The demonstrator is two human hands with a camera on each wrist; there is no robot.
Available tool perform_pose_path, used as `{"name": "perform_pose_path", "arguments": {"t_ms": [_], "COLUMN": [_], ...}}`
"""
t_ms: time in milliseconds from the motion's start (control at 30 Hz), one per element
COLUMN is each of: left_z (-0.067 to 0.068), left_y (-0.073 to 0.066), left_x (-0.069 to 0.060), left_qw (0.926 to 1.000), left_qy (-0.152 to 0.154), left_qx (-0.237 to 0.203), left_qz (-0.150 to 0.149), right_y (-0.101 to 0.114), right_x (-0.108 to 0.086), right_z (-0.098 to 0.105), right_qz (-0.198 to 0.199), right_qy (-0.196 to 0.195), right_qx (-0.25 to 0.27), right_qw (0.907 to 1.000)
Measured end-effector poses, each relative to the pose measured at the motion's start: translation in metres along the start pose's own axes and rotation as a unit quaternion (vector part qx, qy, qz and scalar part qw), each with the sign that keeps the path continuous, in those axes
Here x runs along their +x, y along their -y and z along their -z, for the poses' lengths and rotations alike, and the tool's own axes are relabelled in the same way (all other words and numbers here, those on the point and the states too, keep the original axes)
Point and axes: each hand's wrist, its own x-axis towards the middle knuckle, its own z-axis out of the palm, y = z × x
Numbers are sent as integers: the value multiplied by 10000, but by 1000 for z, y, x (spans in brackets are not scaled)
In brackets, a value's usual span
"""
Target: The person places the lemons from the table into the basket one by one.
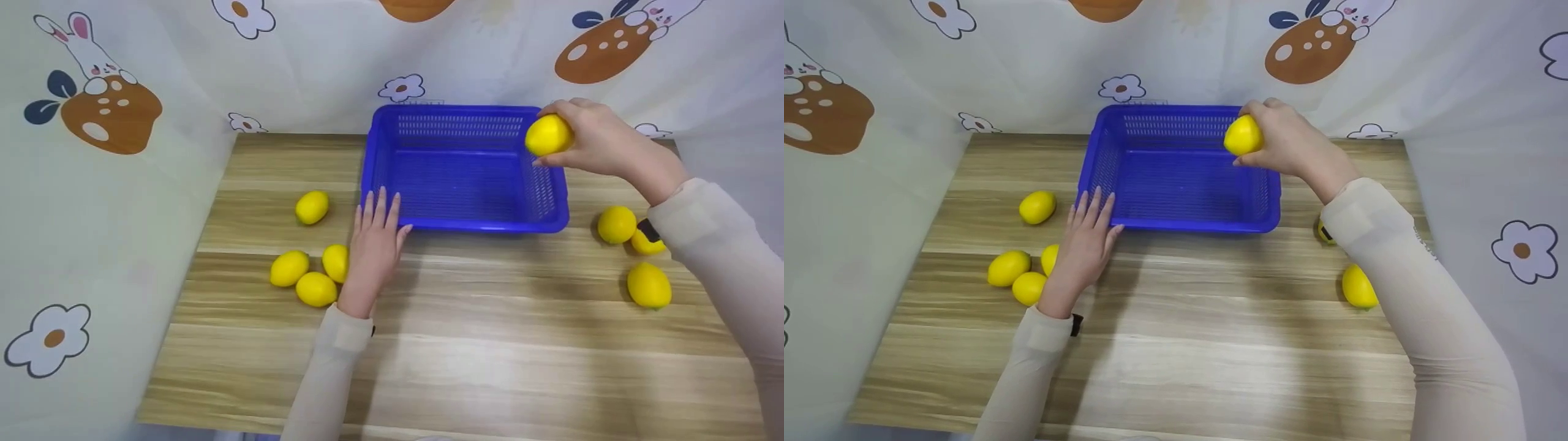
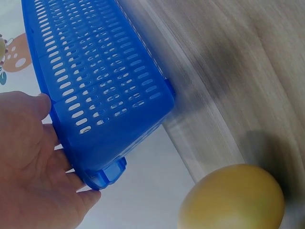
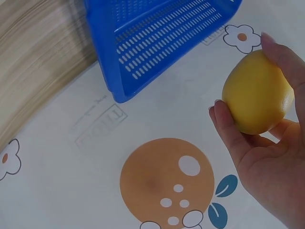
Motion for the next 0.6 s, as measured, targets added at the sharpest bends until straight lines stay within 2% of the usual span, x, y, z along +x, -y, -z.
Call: {"name": "perform_pose_path", "arguments": {"t_ms": [433,600], "left_z": [2,3], "left_y": [-2,-2], "left_x": [-1,-2], "left_qw": [10000,9999], "left_qy": [-25,-80], "left_qx": [-36,-83], "left_qz": [-20,-14], "right_y": [0,-1], "right_x": [2,2], "right_z": [-3,-1], "right_qz": [48,-1], "right_qy": [-49,77], "right_qx": [36,69], "right_qw": [10000,9999]}}
